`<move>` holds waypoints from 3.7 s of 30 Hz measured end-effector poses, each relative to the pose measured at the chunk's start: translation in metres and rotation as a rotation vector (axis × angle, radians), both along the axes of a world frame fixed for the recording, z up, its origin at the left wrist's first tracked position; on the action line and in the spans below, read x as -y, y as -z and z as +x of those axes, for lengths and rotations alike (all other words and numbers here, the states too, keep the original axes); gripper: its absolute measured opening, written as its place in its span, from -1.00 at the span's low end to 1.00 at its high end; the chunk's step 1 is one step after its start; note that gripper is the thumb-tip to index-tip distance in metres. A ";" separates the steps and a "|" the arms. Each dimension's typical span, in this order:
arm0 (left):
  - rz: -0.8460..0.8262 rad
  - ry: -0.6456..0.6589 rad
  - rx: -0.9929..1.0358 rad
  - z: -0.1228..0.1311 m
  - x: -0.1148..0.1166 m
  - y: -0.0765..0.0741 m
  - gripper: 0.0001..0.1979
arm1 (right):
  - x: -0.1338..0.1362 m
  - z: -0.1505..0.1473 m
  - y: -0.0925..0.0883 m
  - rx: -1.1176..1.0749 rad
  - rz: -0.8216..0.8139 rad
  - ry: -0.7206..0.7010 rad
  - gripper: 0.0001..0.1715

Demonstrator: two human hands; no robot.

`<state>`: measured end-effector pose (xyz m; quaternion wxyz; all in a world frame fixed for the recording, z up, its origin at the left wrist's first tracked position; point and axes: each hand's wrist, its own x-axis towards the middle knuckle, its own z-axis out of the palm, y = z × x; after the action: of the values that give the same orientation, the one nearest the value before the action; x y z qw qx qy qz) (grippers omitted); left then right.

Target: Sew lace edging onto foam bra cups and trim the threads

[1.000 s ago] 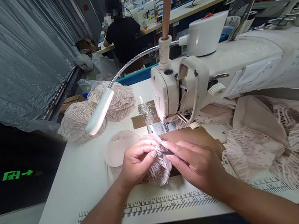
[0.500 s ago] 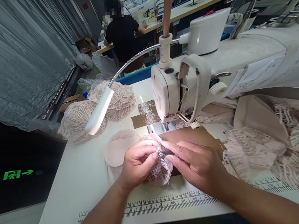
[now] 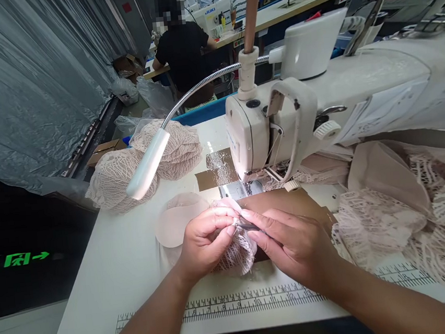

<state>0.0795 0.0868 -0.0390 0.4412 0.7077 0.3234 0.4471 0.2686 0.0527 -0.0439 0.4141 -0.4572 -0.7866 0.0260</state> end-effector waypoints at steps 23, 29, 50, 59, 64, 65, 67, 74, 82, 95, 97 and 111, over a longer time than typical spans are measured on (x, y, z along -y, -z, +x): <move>-0.108 0.130 0.025 0.004 0.000 0.000 -0.88 | 0.001 -0.002 -0.006 -0.186 -0.245 -0.139 -0.58; -0.003 0.130 -0.029 0.003 0.003 -0.002 -0.89 | -0.005 -0.002 -0.013 -0.243 -0.551 -0.115 -0.76; -0.008 0.031 -0.172 0.001 0.005 -0.001 -0.88 | -0.003 -0.006 -0.009 -0.166 -0.519 -0.058 -0.85; -0.272 0.099 -0.062 -0.001 0.004 -0.005 -0.87 | -0.004 -0.007 -0.012 -0.241 -0.541 -0.038 -0.76; -0.428 0.152 0.030 -0.003 0.002 -0.002 -0.88 | -0.006 -0.006 -0.013 -0.257 -0.681 -0.038 -0.70; -0.438 0.152 0.051 -0.003 0.001 -0.001 -0.89 | -0.006 -0.006 -0.014 -0.262 -0.705 -0.040 -0.71; -0.433 0.163 0.097 -0.002 0.000 0.002 -0.91 | -0.006 -0.006 -0.015 -0.293 -0.753 -0.035 -0.73; -0.488 0.225 0.284 0.007 0.001 0.008 -0.92 | -0.010 -0.012 -0.012 -0.418 -0.779 0.033 -0.74; -0.455 0.122 0.257 0.004 -0.002 0.009 -0.90 | -0.008 -0.003 -0.009 -0.314 -0.689 0.046 -0.79; -0.349 0.057 0.222 0.001 -0.005 0.011 -0.91 | -0.002 0.000 -0.002 -0.055 -0.147 -0.027 -0.63; -0.348 0.058 0.221 0.001 -0.005 0.011 -0.92 | -0.002 0.000 -0.001 -0.047 -0.131 -0.018 -0.63; -0.288 0.003 0.152 0.001 -0.004 0.008 -0.91 | -0.002 -0.001 0.000 -0.010 -0.104 0.027 -0.63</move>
<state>0.0808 0.0908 -0.0474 0.5620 0.6017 0.3487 0.4479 0.2677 0.0545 -0.0437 0.3941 -0.4885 -0.7759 0.0639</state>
